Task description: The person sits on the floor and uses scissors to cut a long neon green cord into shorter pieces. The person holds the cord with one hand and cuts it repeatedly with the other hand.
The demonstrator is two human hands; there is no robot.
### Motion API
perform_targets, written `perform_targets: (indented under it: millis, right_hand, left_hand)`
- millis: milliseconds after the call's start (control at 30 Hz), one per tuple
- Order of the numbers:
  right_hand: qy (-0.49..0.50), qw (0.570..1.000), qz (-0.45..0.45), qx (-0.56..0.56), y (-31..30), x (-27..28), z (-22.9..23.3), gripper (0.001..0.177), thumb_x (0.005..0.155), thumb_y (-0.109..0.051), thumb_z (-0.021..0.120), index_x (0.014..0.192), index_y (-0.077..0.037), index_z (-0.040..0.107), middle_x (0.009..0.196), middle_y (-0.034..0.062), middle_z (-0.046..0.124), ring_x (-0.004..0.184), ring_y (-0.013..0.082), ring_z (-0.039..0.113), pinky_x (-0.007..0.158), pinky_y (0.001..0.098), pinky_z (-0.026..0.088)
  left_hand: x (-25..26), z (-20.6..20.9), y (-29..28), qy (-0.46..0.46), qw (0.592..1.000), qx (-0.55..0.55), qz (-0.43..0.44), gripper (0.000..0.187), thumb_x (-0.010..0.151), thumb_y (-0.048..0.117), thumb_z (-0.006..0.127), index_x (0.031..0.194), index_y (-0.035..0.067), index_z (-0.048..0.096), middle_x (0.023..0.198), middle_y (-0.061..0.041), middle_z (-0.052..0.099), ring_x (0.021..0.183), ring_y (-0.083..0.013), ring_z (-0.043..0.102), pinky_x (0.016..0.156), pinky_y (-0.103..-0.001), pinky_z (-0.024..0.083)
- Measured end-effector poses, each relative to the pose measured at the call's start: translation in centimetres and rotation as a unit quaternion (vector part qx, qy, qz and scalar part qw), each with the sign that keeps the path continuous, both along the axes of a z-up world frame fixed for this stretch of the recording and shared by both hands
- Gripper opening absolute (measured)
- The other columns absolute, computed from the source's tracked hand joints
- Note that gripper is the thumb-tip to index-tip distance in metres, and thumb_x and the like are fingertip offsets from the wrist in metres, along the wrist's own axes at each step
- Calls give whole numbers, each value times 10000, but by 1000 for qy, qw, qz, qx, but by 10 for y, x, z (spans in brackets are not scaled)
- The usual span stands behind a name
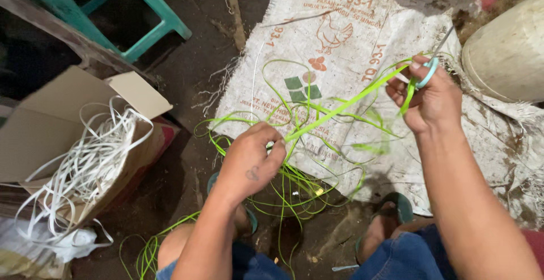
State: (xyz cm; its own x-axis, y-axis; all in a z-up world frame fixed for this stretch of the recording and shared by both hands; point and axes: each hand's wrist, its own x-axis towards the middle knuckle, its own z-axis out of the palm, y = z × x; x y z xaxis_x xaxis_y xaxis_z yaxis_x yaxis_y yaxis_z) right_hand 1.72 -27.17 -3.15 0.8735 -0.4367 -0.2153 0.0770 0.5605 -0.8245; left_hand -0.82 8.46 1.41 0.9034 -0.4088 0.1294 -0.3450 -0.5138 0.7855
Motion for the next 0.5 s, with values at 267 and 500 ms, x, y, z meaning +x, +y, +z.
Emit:
perform_targets:
  millis: [267, 500]
  right_hand:
    - [-98, 983, 17, 155, -96, 32, -11, 125, 1069, -94, 691, 994, -38, 608, 978, 91, 633, 897, 252, 614, 845, 387, 543]
    - [72, 980, -18, -186, -168, 16, 46, 135, 944, -208, 684, 1057, -134, 669, 933, 33, 681, 838, 198, 696, 811, 435, 607]
  left_hand:
    - [4, 1, 49, -29, 986, 133, 95, 201, 858, 218, 620, 890, 46, 719, 975, -184, 711, 900, -395, 685, 792, -485, 538]
    - [24, -14, 152, -45, 932, 234, 275, 277, 908, 282, 631, 1022, 54, 739, 971, -246, 717, 876, -444, 688, 797, -520, 550]
